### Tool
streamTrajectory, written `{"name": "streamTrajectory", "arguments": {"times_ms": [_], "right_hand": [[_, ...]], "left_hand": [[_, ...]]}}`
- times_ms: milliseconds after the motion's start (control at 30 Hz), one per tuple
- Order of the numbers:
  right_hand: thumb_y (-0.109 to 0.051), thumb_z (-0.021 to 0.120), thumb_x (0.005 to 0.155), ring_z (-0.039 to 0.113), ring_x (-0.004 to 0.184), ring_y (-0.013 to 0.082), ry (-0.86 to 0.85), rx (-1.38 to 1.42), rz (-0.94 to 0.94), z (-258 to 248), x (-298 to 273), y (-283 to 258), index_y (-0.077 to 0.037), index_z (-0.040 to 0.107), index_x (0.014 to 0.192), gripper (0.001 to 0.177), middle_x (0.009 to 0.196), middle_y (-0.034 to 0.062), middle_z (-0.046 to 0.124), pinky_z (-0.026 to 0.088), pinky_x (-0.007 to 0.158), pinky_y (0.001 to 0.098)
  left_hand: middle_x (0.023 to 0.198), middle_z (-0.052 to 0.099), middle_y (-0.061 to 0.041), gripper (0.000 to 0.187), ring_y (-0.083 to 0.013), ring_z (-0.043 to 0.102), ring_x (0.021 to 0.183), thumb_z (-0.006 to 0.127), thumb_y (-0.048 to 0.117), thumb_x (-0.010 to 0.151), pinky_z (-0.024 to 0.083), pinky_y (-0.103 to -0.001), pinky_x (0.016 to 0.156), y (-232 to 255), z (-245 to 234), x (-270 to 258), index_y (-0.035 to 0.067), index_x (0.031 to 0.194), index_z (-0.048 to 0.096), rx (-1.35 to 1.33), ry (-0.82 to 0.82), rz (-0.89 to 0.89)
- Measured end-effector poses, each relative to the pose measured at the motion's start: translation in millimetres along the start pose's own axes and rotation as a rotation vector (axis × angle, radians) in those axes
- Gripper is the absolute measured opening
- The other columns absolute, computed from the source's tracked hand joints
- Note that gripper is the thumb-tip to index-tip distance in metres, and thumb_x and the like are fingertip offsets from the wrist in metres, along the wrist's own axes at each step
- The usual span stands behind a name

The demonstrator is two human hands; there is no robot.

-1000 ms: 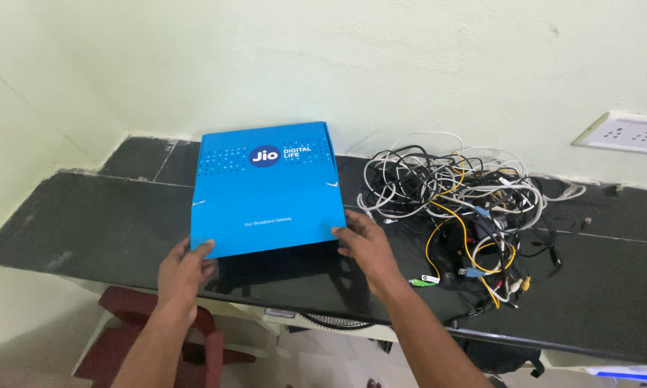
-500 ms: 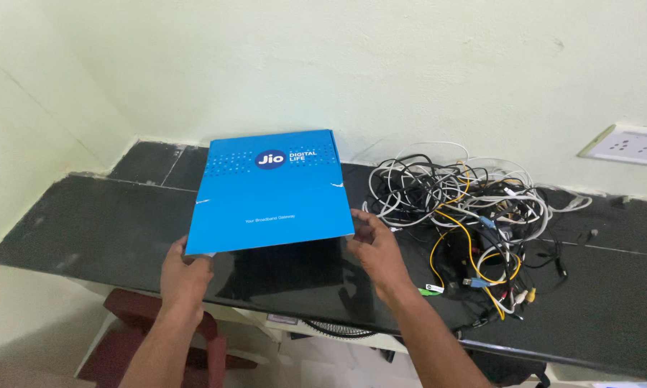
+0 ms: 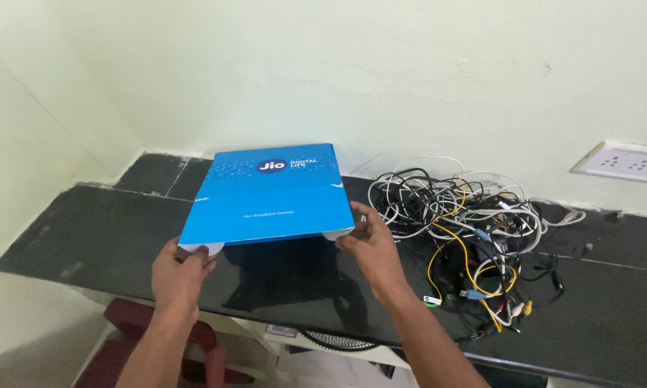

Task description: The person opens a blue box and then untangles a white cable from a pile of mixed wires on a black table. They coil the cable neatly and place it inside the box, repeating the process with a second white cable.

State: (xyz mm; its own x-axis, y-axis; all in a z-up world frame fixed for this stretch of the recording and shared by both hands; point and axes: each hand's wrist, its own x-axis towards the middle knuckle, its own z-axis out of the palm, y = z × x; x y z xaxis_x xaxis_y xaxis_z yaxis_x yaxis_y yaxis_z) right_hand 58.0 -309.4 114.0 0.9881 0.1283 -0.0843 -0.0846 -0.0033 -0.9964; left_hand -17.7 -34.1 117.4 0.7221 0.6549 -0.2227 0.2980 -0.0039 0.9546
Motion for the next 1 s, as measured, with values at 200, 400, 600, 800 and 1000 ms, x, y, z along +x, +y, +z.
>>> {"name": "streamTrajectory", "arguments": {"times_ms": [200,400,600,800,1000], "right_hand": [[0.012,0.061,0.077,0.068,0.093,0.0235,-0.028,0.083,-0.108,2,-3,-23,-0.022,0.039,0.157,0.089,0.133,0.0190,0.058,0.057,0.082,0.0373],[0.003,0.064,0.081,0.070,0.100,0.0232,-0.009,-0.029,-0.169,0,5,-43,-0.014,0.040,0.154,0.078,0.141,0.0147,0.057,0.058,0.085,0.0374],[-0.006,0.066,0.085,0.073,0.103,0.0210,0.019,-0.141,-0.153,-2,14,-59,-0.010,0.043,0.150,0.070,0.135,0.0122,0.062,0.059,0.088,0.0346],[-0.012,0.069,0.090,0.073,0.098,0.0209,0.046,-0.056,-0.259,3,37,-47,0.002,0.058,0.133,0.046,0.113,0.0160,0.076,0.058,0.087,0.0348],[-0.020,0.066,0.095,0.070,0.108,0.0160,0.061,-0.050,-0.238,6,44,-46,-0.004,0.062,0.127,0.036,0.115,0.0062,0.073,0.059,0.087,0.0335]], "left_hand": [[0.128,0.059,-0.020,0.044,-0.0240,0.069,0.109,0.054,0.003,0.100,0.061,-0.032,0.094,13,0,4,-0.002,0.143,0.048,-0.088,0.020,0.085],[0.123,0.061,-0.018,0.039,-0.0213,0.070,0.105,0.058,0.006,0.100,0.060,-0.032,0.096,26,-3,10,-0.005,0.137,0.053,-0.065,0.027,0.166],[0.116,0.068,-0.016,0.038,-0.0215,0.069,0.104,0.066,0.002,0.092,0.056,-0.034,0.094,32,-2,16,-0.005,0.130,0.061,-0.050,0.028,0.262],[0.109,0.074,-0.014,0.026,-0.0227,0.068,0.103,0.067,0.007,0.096,0.051,-0.041,0.096,40,-2,31,-0.001,0.120,0.072,0.105,0.026,0.219],[0.109,0.073,-0.011,0.026,-0.0167,0.069,0.100,0.064,0.010,0.098,0.052,-0.036,0.092,44,2,43,0.005,0.123,0.070,0.142,0.000,0.251]]}}
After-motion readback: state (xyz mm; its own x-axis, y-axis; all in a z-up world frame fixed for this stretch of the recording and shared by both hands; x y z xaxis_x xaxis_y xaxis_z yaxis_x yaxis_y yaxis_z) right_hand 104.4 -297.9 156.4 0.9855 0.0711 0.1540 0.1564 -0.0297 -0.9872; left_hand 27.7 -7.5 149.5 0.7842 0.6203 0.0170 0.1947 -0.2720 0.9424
